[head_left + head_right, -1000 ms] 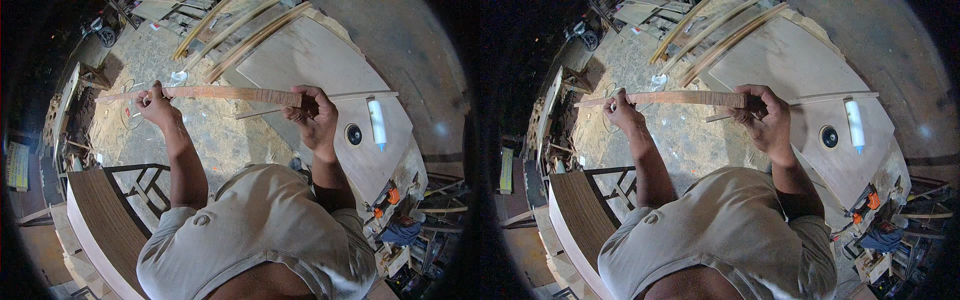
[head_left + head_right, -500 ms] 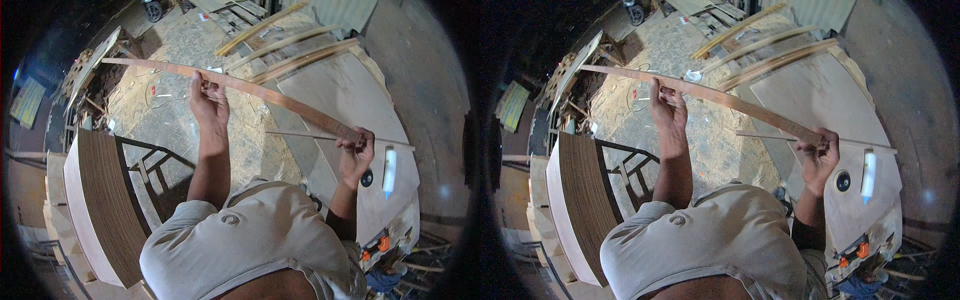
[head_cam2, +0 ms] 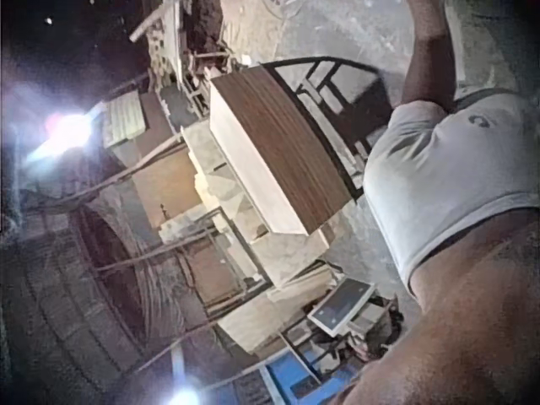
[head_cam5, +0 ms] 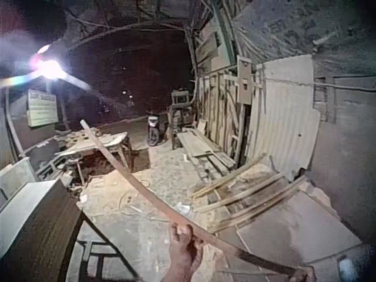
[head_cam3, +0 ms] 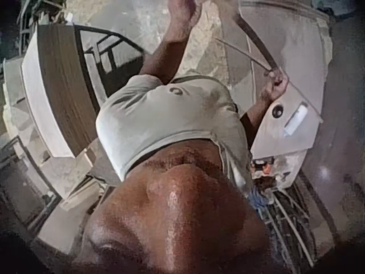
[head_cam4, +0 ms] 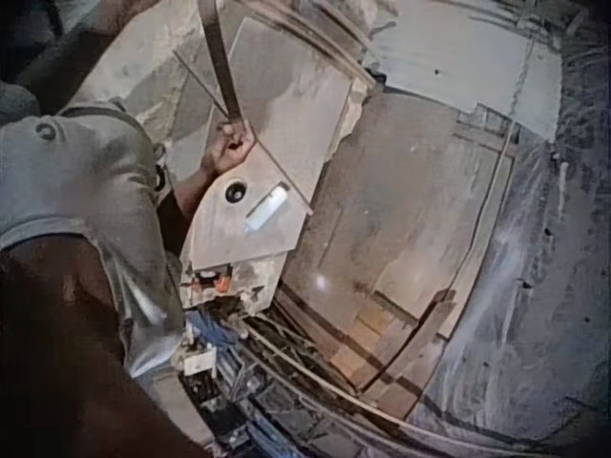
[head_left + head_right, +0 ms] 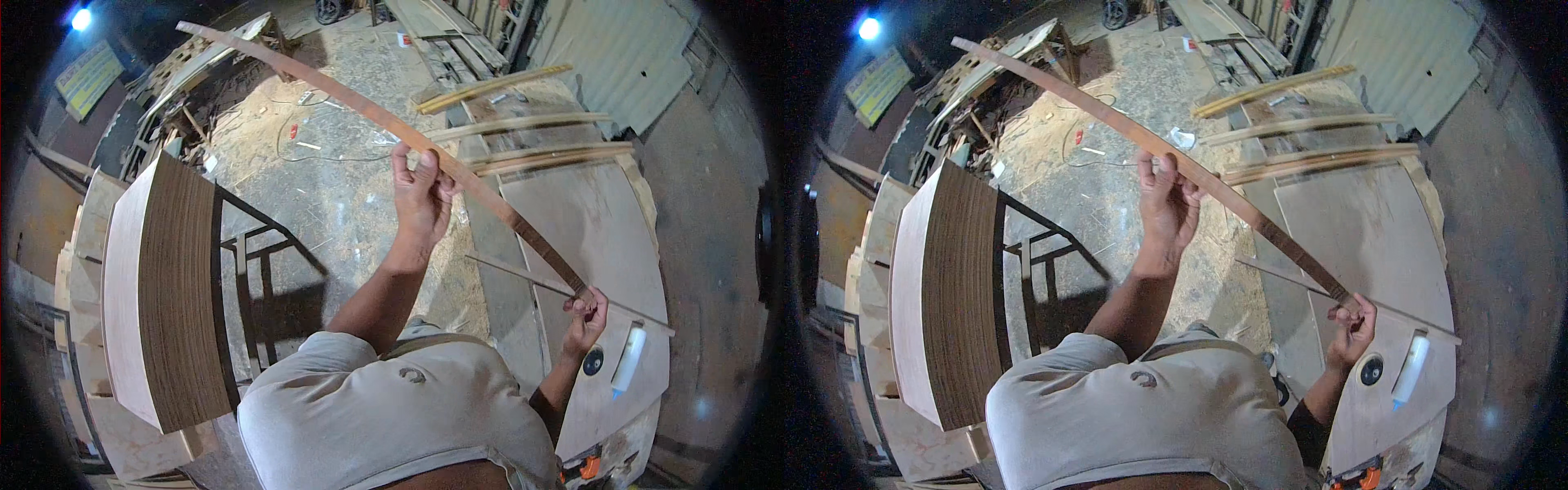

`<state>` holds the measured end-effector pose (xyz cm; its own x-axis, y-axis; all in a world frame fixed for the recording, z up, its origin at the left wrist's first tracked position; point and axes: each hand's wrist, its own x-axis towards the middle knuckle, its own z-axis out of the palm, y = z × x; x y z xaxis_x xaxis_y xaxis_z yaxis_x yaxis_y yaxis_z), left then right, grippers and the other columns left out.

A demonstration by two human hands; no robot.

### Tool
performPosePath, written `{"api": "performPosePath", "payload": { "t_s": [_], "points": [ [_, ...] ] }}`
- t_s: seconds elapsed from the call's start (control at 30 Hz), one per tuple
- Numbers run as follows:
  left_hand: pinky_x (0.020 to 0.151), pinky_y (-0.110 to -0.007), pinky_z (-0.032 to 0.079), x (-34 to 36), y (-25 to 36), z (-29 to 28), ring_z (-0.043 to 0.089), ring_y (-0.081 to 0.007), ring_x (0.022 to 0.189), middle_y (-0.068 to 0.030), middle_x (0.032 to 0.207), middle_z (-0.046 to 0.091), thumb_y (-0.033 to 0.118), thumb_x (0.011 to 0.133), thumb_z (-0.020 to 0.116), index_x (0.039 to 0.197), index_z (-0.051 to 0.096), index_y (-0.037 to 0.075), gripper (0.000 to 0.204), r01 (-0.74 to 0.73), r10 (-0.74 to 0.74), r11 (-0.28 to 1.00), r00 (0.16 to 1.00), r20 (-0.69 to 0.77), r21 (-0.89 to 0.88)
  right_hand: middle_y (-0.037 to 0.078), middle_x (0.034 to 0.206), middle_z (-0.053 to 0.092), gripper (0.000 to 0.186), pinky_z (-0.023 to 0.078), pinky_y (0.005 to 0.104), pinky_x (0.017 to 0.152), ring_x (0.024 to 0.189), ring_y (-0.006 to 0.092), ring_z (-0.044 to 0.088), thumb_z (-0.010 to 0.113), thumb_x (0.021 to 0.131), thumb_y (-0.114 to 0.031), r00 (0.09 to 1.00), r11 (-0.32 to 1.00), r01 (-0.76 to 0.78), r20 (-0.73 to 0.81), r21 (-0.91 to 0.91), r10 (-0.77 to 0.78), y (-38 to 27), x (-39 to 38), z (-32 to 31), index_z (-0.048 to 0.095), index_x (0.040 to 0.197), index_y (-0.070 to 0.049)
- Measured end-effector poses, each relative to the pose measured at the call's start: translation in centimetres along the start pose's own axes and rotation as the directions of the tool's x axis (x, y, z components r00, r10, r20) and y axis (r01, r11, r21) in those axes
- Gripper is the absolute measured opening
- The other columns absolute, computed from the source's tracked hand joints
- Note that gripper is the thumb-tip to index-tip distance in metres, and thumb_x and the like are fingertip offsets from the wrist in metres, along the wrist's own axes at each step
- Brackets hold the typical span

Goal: Gluing and nailing wooden strips onto a large wooden panel.

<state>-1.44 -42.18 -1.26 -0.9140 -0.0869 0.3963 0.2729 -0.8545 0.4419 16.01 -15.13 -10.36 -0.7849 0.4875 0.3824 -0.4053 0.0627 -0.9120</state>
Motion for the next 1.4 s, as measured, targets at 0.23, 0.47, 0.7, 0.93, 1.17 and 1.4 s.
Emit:
{"api": "performPosePath", "payload": {
  "t_s": [0.23, 0.47, 0.7, 0.93, 1.17, 1.4],
  "points": [
    [0.054, -0.025, 0.048, -0.2, -0.1, 0.3, 0.055, -0.0108, 0.063, -0.0038, 0.081, 0.058, 0.014, 0.089, 0.059, 0.115, 0.038, 0.015, 0.033, 0.014, -0.015, 0.998, 1.0, -0.011, -0.062, 0.004, 0.08, 0.054, 0.043, 0.045, 0.0261, 0.065, 0.07, 0.013, 0.053, 0.066, 0.083, -0.026, 0.995, 0.986, -0.093, 0.007, -0.141, 0.095, 0.2, -0.1, 0.2, 0.05, 0.112, 0.001],
    [0.053, -0.024, 0.045, -0.1, -0.6, -0.1, 0.052, -0.0084, 0.06, -0.0024, 0.077, 0.058, 0.015, 0.088, 0.061, 0.119, 0.037, 0.015, 0.039, 0.07, -0.073, 0.995, 0.996, -0.048, -0.07, 0.003, 0.079, 0.053, 0.049, 0.044, 0.0253, 0.062, 0.067, 0.0118, 0.051, 0.066, 0.083, -0.032, 0.992, 0.981, -0.114, 0.031, -0.16, 0.12, 1.1, -0.1, 0.4, 0.049, 0.113, 0.002],
    [0.053, -0.022, 0.043, 0.1, -1.0, -0.7, 0.052, -0.0085, 0.059, -0.0016, 0.077, 0.057, 0.014, 0.088, 0.061, 0.118, 0.038, 0.016, 0.038, 0.075, -0.082, 0.993, 0.994, -0.072, -0.094, 0.003, 0.077, 0.052, 0.048, 0.044, 0.0252, 0.058, 0.064, 0.0117, 0.051, 0.067, 0.083, -0.031, 0.992, 0.976, -0.12, 0.019, -0.183, 0.126, 1.8, 0.0, 0.4, 0.049, 0.114, 0.002],
    [0.054, -0.022, 0.043, 0.0, -0.9, -0.8, 0.052, -0.0089, 0.059, -0.0009, 0.076, 0.056, 0.014, 0.088, 0.06, 0.117, 0.039, 0.015, 0.036, 0.067, -0.075, 0.993, 0.993, -0.089, -0.095, 0.004, 0.077, 0.054, 0.052, 0.045, 0.0243, 0.057, 0.064, 0.0114, 0.052, 0.068, 0.081, -0.036, 0.988, 0.963, -0.153, 0.002, -0.221, 0.158, 1.6, 0.1, 0.7, 0.05, 0.112, 0.001],
    [0.061, -0.027, 0.049, 0.3, -1.4, -2.8, 0.058, -0.0132, 0.07, -0.0043, 0.087, 0.058, 0.013, 0.091, 0.055, 0.118, 0.04, 0.016, 0.032, 0.073, -0.074, 0.984, 0.997, 0.002, -0.161, 0.004, 0.077, 0.054, 0.051, 0.045, 0.0246, 0.058, 0.064, 0.0117, 0.053, 0.068, 0.08, -0.035, 0.989, 0.97, -0.142, 0.002, -0.199, 0.145, 1.7, 0.0, 0.9, 0.05, 0.112, 0.001],
    [0.083, -0.039, 0.054, 0.4, -1.4, -3.0, 0.061, -0.0207, 0.097, -0.0078, 0.108, 0.057, 0.016, 0.096, 0.044, 0.124, 0.038, 0.014, 0.029, 0.148, -0.122, 0.957, 0.986, 0.117, -0.249, 0.005, 0.077, 0.055, 0.049, 0.045, 0.0242, 0.059, 0.065, 0.0119, 0.054, 0.068, 0.079, -0.033, 0.989, 0.958, -0.147, -0.034, -0.247, 0.143, 1.4, -0.5, 1.3, 0.049, 0.109, 0.0]
  ]
}}
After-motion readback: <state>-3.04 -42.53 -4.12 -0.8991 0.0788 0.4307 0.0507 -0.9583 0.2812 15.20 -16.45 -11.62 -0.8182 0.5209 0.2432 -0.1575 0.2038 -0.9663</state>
